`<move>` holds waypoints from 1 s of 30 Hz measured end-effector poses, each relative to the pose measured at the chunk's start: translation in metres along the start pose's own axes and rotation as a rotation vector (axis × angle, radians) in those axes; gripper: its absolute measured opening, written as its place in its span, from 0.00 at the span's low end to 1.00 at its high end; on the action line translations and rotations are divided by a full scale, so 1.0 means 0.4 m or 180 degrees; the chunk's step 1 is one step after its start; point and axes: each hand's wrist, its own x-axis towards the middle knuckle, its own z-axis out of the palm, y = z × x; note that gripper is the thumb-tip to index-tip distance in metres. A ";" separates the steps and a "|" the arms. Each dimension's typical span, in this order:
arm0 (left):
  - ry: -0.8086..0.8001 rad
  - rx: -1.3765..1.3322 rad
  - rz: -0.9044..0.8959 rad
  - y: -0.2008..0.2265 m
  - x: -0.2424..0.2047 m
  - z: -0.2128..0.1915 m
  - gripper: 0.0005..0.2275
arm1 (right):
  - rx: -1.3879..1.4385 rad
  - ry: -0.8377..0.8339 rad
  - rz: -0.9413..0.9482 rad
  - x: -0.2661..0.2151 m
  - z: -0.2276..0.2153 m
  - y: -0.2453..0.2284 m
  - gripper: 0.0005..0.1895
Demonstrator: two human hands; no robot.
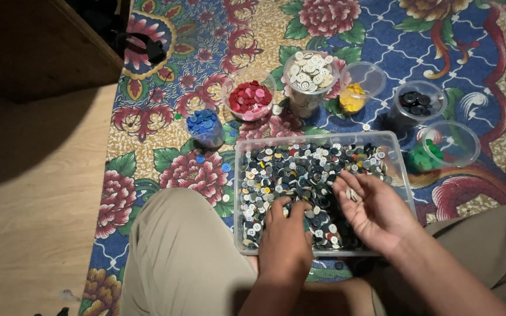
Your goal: Sorting a large variety of buttons from a main container into several smaller containers based on their characteristics.
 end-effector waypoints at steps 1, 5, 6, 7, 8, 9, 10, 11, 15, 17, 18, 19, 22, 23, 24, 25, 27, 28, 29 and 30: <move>0.0003 -0.0005 -0.0002 -0.005 0.000 0.004 0.24 | -0.0006 -0.0001 0.0000 -0.008 0.013 -0.001 0.15; 0.0098 -0.0004 0.0100 -0.014 0.003 0.012 0.24 | -0.0171 0.0107 0.0027 -0.006 0.021 -0.007 0.17; 0.0101 0.0010 0.0093 -0.015 0.003 0.013 0.24 | -0.0252 0.0044 0.0081 0.004 0.012 -0.009 0.17; 0.0106 0.0002 0.0096 -0.016 0.004 0.014 0.24 | -0.0259 0.0042 0.0075 -0.001 0.017 -0.011 0.17; 0.0145 -0.0004 0.0140 -0.018 0.004 0.016 0.24 | -0.0324 0.0019 0.0043 -0.005 0.022 -0.011 0.17; 0.0184 -0.0010 0.0184 -0.020 0.004 0.017 0.24 | -0.0388 -0.0004 0.0011 -0.009 0.027 -0.012 0.17; 0.0188 -0.0015 0.0186 -0.021 0.005 0.018 0.24 | -0.0393 -0.0005 0.0007 -0.020 0.043 -0.013 0.17; 0.0183 -0.0018 0.0189 -0.023 0.005 0.019 0.24 | -0.0418 0.0188 -0.0086 -0.032 0.058 -0.015 0.17; 0.0185 -0.0057 0.0219 -0.023 0.003 0.017 0.23 | -0.0451 0.0493 -0.0197 -0.064 0.094 -0.019 0.16; 0.0184 -0.0036 0.0194 -0.023 0.003 0.018 0.23 | -0.0425 0.0371 -0.0124 -0.044 0.067 -0.019 0.17; 0.0181 -0.0008 0.0171 -0.022 0.003 0.018 0.23 | -0.0394 0.0248 -0.0051 -0.033 0.053 -0.020 0.17; 0.0180 -0.0010 0.0173 -0.019 0.003 0.014 0.23 | -0.0395 0.0250 -0.0054 -0.044 0.064 -0.020 0.17; 0.0107 0.0015 0.0119 -0.014 0.001 0.006 0.24 | -0.0530 0.0402 -0.0144 -0.063 0.086 -0.018 0.17; 0.0064 0.0028 0.0096 -0.015 0.002 0.006 0.24 | -0.0533 0.0396 -0.0164 -0.061 0.086 -0.017 0.17; 0.0019 0.0043 0.0073 -0.015 0.002 0.006 0.24 | -0.0534 0.0391 -0.0184 -0.060 0.085 -0.016 0.18; 0.0020 0.0041 0.0073 -0.016 0.002 0.007 0.24 | -0.0536 0.0390 -0.0184 -0.058 0.084 -0.017 0.18; 0.0042 0.0055 0.0058 -0.016 0.004 0.009 0.24 | -0.0704 0.0341 -0.0196 -0.053 0.084 -0.019 0.17; 0.0044 0.0051 0.0060 -0.014 0.003 0.004 0.24 | -0.0707 0.0341 -0.0199 -0.058 0.094 -0.021 0.17; -0.0021 0.0045 0.0020 -0.011 0.002 -0.001 0.24 | -0.0704 0.0377 -0.0174 -0.064 0.104 -0.023 0.18; -0.0084 0.0037 -0.0022 -0.008 0.001 -0.006 0.23 | -0.0703 0.0411 -0.0148 -0.069 0.115 -0.025 0.18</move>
